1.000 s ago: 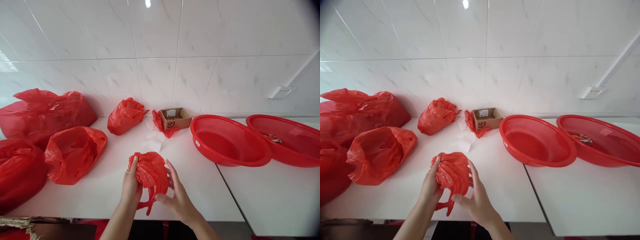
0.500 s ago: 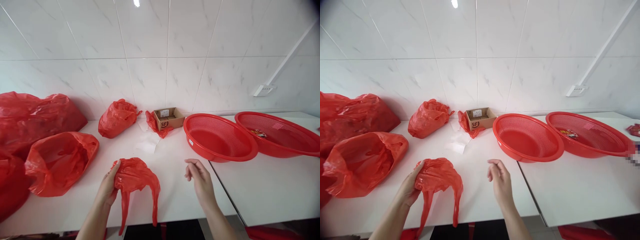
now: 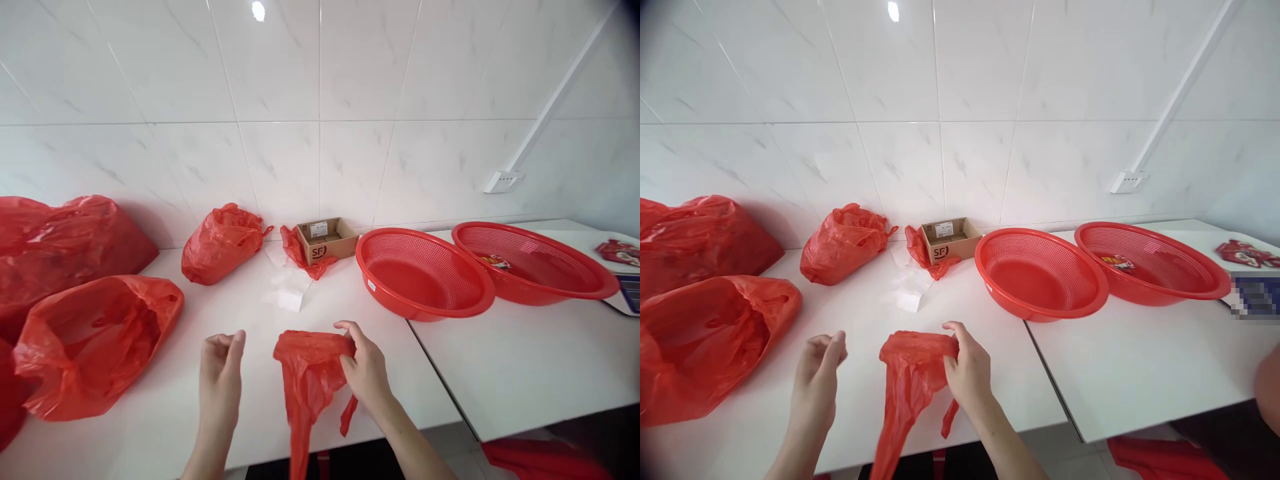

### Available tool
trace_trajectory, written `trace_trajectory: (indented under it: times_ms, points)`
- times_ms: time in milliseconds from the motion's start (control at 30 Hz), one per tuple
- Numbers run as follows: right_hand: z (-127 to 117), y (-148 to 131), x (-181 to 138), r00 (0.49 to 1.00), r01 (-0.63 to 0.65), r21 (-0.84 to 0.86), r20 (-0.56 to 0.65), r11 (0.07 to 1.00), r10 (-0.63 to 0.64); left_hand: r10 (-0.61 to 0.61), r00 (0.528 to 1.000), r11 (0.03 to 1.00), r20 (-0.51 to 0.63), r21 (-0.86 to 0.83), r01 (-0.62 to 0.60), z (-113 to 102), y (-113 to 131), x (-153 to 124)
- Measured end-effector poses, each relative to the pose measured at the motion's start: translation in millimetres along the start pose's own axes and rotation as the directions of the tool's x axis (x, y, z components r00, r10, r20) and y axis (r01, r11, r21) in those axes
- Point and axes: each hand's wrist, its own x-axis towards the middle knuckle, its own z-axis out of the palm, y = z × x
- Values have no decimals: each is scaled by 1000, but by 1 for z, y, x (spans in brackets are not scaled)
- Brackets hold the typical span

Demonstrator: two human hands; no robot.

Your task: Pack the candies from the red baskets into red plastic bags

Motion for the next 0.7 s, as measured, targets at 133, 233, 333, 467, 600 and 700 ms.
trace_trajectory:
  times_ms: [133, 233, 333, 467, 600, 700]
  points:
    - [4, -13, 1, 997, -73, 110, -9, 991, 75, 562, 771, 693, 300, 339, -636, 27, -7, -46]
    - [6, -22, -3, 994, -62, 213, 103, 975, 40, 552, 741, 519, 383, 537, -665, 48, -31, -47]
    - [5, -27, -14, 964, -50, 260, 264, 964, -21, 417, 844, 601, 337, 594, -534, 56, -48, -19]
    - [5, -28, -25, 912, -52, 336, 400, 941, -93, 304, 860, 687, 410, 531, -496, 56, -48, 4]
    - [4, -24, -21, 960, -1, 394, 257, 919, -109, 207, 841, 772, 500, 445, -455, 56, -49, -14]
    - [4, -24, -19, 976, 48, 460, 166, 887, -139, 134, 833, 853, 537, 365, -372, 61, -54, -34]
